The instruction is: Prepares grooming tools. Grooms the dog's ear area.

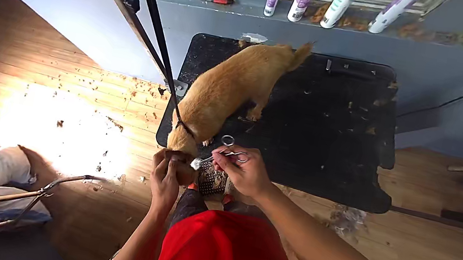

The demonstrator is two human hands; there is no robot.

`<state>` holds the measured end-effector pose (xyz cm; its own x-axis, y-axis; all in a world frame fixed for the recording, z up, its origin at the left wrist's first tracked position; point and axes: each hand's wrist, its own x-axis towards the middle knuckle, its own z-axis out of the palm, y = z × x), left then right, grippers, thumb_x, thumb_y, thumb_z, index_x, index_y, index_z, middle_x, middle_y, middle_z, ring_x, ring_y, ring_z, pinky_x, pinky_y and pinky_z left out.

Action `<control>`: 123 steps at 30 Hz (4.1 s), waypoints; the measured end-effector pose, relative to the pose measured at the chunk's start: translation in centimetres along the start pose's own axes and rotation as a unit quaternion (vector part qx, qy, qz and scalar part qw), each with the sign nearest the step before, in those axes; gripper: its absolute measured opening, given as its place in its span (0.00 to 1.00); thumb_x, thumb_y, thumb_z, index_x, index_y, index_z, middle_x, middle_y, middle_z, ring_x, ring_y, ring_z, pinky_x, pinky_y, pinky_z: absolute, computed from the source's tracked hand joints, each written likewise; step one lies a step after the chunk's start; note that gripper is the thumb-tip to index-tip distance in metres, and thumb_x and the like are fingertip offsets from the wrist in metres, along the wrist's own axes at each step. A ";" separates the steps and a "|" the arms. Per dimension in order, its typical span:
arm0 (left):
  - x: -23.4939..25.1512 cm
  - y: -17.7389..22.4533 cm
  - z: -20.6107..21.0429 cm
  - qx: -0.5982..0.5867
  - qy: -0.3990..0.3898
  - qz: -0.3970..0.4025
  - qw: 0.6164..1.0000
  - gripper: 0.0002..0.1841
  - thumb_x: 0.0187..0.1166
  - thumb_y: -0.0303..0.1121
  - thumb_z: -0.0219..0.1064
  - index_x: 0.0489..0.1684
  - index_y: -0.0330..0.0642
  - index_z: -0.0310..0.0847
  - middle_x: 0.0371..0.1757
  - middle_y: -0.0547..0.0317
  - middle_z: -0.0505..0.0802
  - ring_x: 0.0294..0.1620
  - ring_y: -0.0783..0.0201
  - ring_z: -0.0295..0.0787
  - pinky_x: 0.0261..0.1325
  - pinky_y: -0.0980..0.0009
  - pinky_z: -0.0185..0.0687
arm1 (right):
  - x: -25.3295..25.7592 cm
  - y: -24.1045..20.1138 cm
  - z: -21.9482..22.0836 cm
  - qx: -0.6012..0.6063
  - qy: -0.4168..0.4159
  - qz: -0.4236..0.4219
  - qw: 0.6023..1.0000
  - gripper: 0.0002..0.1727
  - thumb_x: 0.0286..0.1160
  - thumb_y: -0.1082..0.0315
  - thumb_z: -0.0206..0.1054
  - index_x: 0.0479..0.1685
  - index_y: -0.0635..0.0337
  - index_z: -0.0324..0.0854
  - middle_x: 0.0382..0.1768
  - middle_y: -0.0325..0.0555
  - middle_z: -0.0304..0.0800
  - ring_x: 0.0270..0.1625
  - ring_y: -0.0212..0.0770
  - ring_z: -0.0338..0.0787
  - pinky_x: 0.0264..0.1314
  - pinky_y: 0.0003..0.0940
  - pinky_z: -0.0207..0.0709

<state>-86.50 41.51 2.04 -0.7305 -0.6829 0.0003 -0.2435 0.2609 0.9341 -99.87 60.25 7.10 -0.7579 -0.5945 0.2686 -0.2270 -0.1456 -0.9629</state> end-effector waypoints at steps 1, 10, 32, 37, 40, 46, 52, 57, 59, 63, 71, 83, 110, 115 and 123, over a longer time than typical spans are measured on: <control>0.2 0.1 -0.3 -0.012 -0.004 -0.005 1.000 0.17 0.89 0.37 0.57 0.37 0.45 0.94 0.65 0.60 0.88 0.68 0.62 0.83 0.70 0.60 0.82 | 0.5 0.0 0.8 -0.003 -0.015 -0.011 1.000 0.09 0.84 0.69 0.67 0.49 0.66 0.89 0.33 0.42 0.95 0.33 0.33 0.95 0.39 0.31 0.94; 0.7 0.3 -1.6 0.039 -0.013 -0.022 0.999 0.16 0.88 0.38 0.60 0.37 0.45 0.94 0.61 0.62 0.90 0.59 0.66 0.87 0.60 0.63 0.86 | 2.9 4.0 2.4 -0.157 -0.215 -0.189 0.945 0.11 0.84 0.67 0.65 0.52 0.63 0.92 0.48 0.45 0.96 0.53 0.33 0.95 0.62 0.29 0.87; 2.3 -0.1 -0.7 0.143 -0.086 0.089 0.982 0.13 0.83 0.32 0.62 0.33 0.41 0.93 0.61 0.59 0.90 0.65 0.58 0.81 0.70 0.56 0.76 | 6.9 2.4 4.2 -0.224 -0.359 0.019 0.906 0.15 0.89 0.63 0.56 0.49 0.61 0.88 0.44 0.46 0.92 0.49 0.40 0.91 0.57 0.42 0.84; 2.6 0.3 -1.0 0.128 -0.092 0.084 0.984 0.14 0.85 0.33 0.62 0.33 0.41 0.93 0.59 0.60 0.90 0.63 0.60 0.81 0.66 0.57 0.76 | 8.7 3.3 3.5 -0.148 -0.344 0.132 0.918 0.12 0.74 0.55 0.78 0.37 0.56 0.92 0.25 0.36 0.93 0.26 0.28 0.90 0.37 0.31 0.89; 2.5 0.2 -0.8 0.125 -0.094 0.092 0.983 0.13 0.82 0.30 0.61 0.33 0.41 0.93 0.59 0.60 0.90 0.64 0.60 0.82 0.68 0.56 0.77 | 7.8 4.1 4.9 -0.124 -0.241 0.161 0.949 0.20 0.64 0.54 0.84 0.23 0.59 0.83 0.20 0.40 0.84 0.25 0.34 0.82 0.32 0.38 0.76; 3.4 -0.4 -0.7 0.108 -0.081 0.091 0.987 0.13 0.79 0.28 0.60 0.30 0.42 0.93 0.54 0.59 0.91 0.62 0.62 0.83 0.66 0.59 0.78 | 8.7 2.4 5.1 -0.227 -0.366 0.028 0.902 0.14 0.87 0.57 0.63 0.47 0.57 0.88 0.38 0.43 0.91 0.44 0.38 0.90 0.53 0.40 0.84; 4.4 -0.8 -0.7 0.120 -0.105 0.090 0.983 0.14 0.85 0.36 0.63 0.32 0.42 0.94 0.57 0.60 0.91 0.63 0.61 0.83 0.70 0.58 0.76 | 10.4 3.1 3.3 -0.191 -0.411 0.105 0.885 0.12 0.75 0.60 0.77 0.46 0.58 0.88 0.33 0.41 0.92 0.34 0.33 0.91 0.44 0.35 0.88; 4.9 -0.9 -0.7 0.130 -0.122 0.107 0.978 0.13 0.82 0.31 0.61 0.33 0.42 0.94 0.57 0.60 0.91 0.63 0.60 0.83 0.69 0.56 0.77 | 8.0 5.2 4.1 -0.174 -0.238 0.009 0.956 0.21 0.71 0.51 0.79 0.22 0.59 0.82 0.19 0.40 0.82 0.25 0.34 0.82 0.31 0.38 0.75; 5.3 -0.9 -0.8 0.125 -0.115 0.101 0.980 0.13 0.84 0.33 0.62 0.32 0.42 0.93 0.57 0.60 0.91 0.63 0.60 0.83 0.69 0.57 0.77 | 7.5 5.0 3.8 -0.212 -0.202 -0.084 0.952 0.20 0.78 0.54 0.74 0.26 0.61 0.85 0.21 0.43 0.85 0.28 0.36 0.86 0.33 0.36 0.81; 5.7 -0.7 -0.9 0.143 -0.121 0.103 0.977 0.15 0.85 0.37 0.61 0.33 0.43 0.93 0.57 0.61 0.92 0.63 0.59 0.83 0.69 0.54 0.77 | 6.0 6.0 3.2 -0.234 -0.258 -0.242 0.905 0.12 0.83 0.64 0.68 0.43 0.65 0.91 0.39 0.48 0.95 0.46 0.41 0.95 0.55 0.36 0.90; 6.1 -1.3 -0.5 0.154 -0.118 0.135 0.972 0.15 0.85 0.36 0.61 0.33 0.42 0.93 0.57 0.60 0.92 0.63 0.59 0.84 0.69 0.56 0.78 | 8.0 3.0 5.5 -0.260 -0.221 0.186 0.921 0.18 0.89 0.58 0.59 0.48 0.63 0.88 0.35 0.49 0.92 0.39 0.44 0.93 0.49 0.48 0.87; 7.3 -1.2 -2.1 0.144 -0.127 0.092 0.977 0.16 0.88 0.37 0.60 0.39 0.39 0.93 0.55 0.56 0.95 0.66 0.57 0.86 0.74 0.53 0.77 | 7.1 6.1 3.7 -0.204 -0.276 -0.198 0.918 0.12 0.86 0.66 0.64 0.48 0.65 0.91 0.44 0.48 0.96 0.50 0.37 0.95 0.61 0.33 0.88; 10.7 0.5 -5.1 0.143 -0.250 0.018 0.957 0.23 0.90 0.41 0.56 0.23 0.40 0.86 0.24 0.55 0.87 0.30 0.60 0.85 0.39 0.52 0.79 | 8.8 5.2 5.5 -0.212 -0.321 -0.261 0.885 0.11 0.84 0.68 0.66 0.49 0.67 0.91 0.48 0.51 0.96 0.55 0.42 0.95 0.67 0.35 0.86; 10.7 -0.1 -5.6 0.133 -0.241 0.000 0.961 0.24 0.90 0.42 0.56 0.21 0.40 0.84 0.22 0.57 0.86 0.28 0.61 0.83 0.37 0.53 0.78 | 9.5 4.8 5.3 -0.201 -0.247 -0.225 0.921 0.10 0.84 0.69 0.67 0.48 0.65 0.91 0.46 0.50 0.96 0.51 0.37 0.95 0.61 0.33 0.89; 10.6 -0.5 -5.3 0.126 -0.234 0.009 0.964 0.21 0.89 0.39 0.56 0.23 0.40 0.86 0.23 0.57 0.87 0.29 0.61 0.84 0.38 0.53 0.79 | 10.4 3.5 5.1 -0.142 -0.258 -0.197 0.935 0.09 0.81 0.70 0.69 0.48 0.65 0.92 0.45 0.48 0.96 0.48 0.35 0.95 0.57 0.34 0.91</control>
<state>-90.79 30.53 3.44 -0.9294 -0.3100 -0.2004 -0.3325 0.4671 0.8193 -105.37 49.51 6.38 -0.2017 -0.8525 0.4822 -0.6348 -0.2612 -0.7272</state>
